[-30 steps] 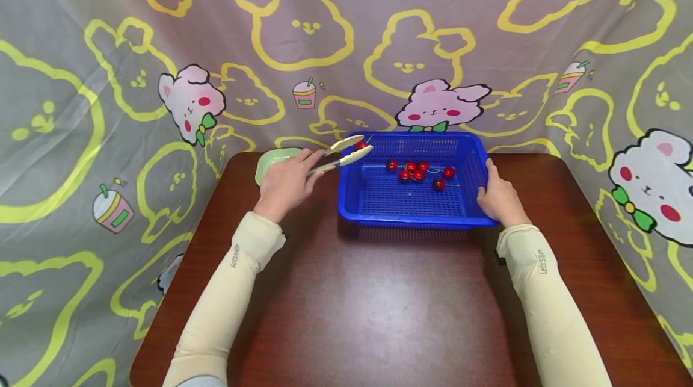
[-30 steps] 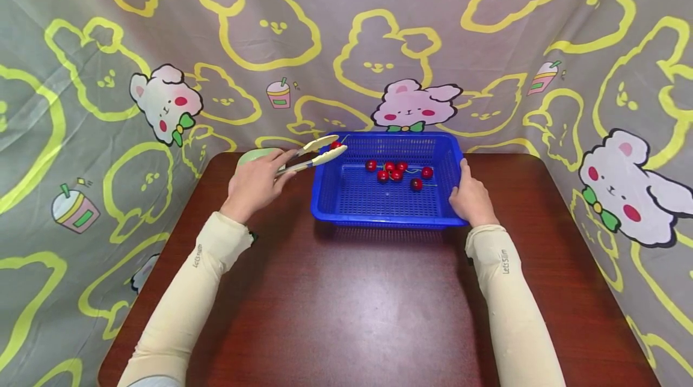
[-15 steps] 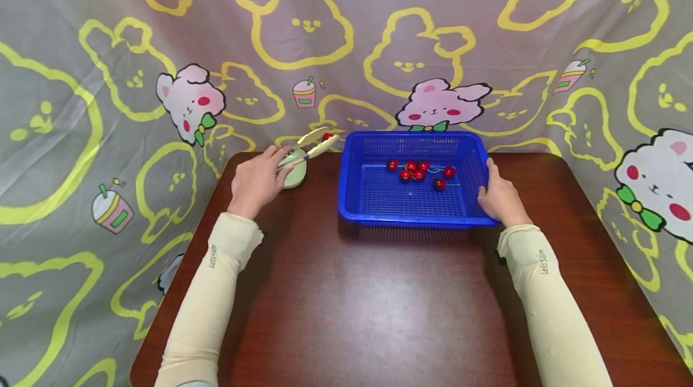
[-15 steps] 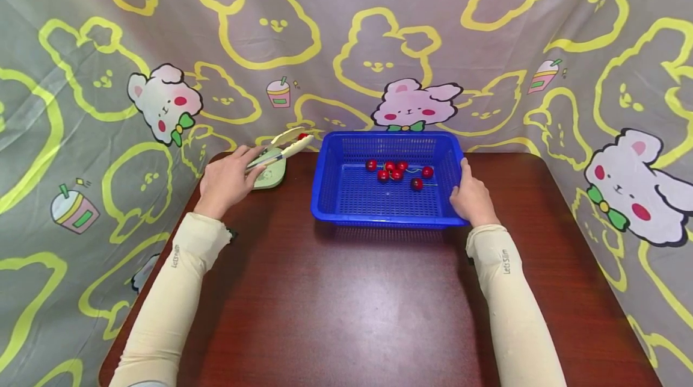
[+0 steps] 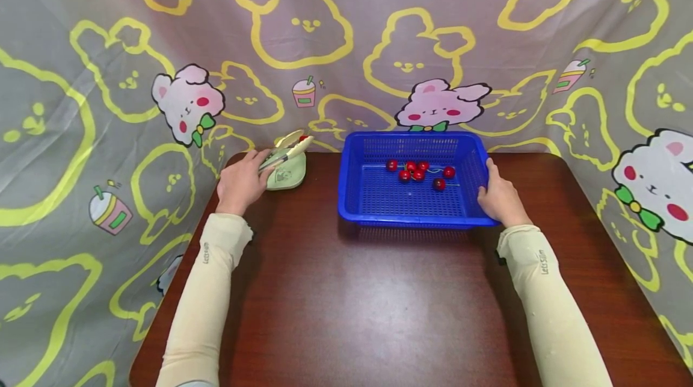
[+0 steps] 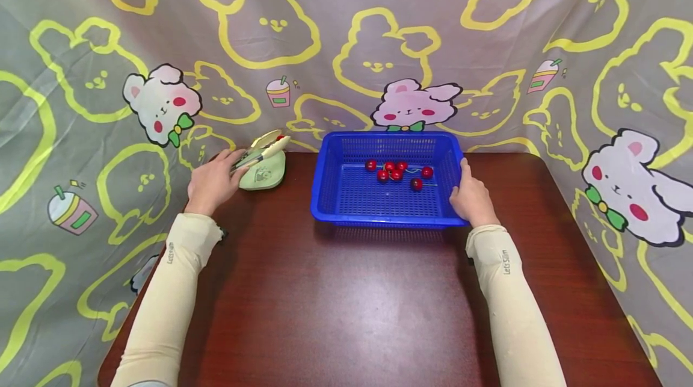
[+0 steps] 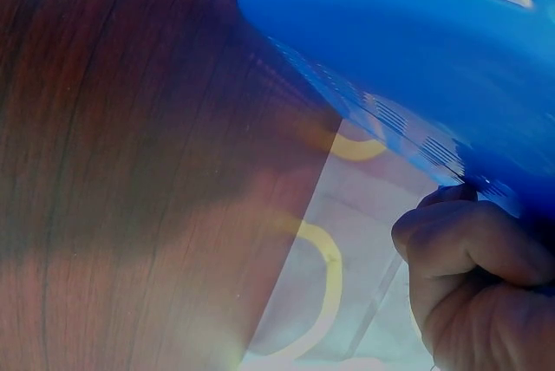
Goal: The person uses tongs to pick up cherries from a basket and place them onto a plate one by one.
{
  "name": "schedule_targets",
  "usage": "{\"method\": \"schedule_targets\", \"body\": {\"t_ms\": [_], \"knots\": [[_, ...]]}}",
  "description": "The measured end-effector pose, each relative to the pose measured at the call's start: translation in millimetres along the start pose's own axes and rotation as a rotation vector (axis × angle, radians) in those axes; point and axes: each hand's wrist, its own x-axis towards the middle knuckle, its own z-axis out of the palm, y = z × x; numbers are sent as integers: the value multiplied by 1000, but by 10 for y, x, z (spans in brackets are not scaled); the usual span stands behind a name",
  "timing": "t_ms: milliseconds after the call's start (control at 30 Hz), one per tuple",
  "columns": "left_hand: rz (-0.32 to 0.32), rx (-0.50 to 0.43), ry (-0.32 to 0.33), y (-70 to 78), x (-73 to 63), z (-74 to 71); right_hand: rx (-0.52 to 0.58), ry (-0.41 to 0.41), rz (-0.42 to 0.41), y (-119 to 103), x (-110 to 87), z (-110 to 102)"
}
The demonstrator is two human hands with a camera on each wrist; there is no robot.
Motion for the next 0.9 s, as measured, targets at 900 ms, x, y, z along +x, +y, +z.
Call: {"method": "schedule_targets", "body": {"t_ms": [900], "knots": [[-143, 13, -158, -538, -73, 205, -1, -10, 6, 10, 9, -1]]}}
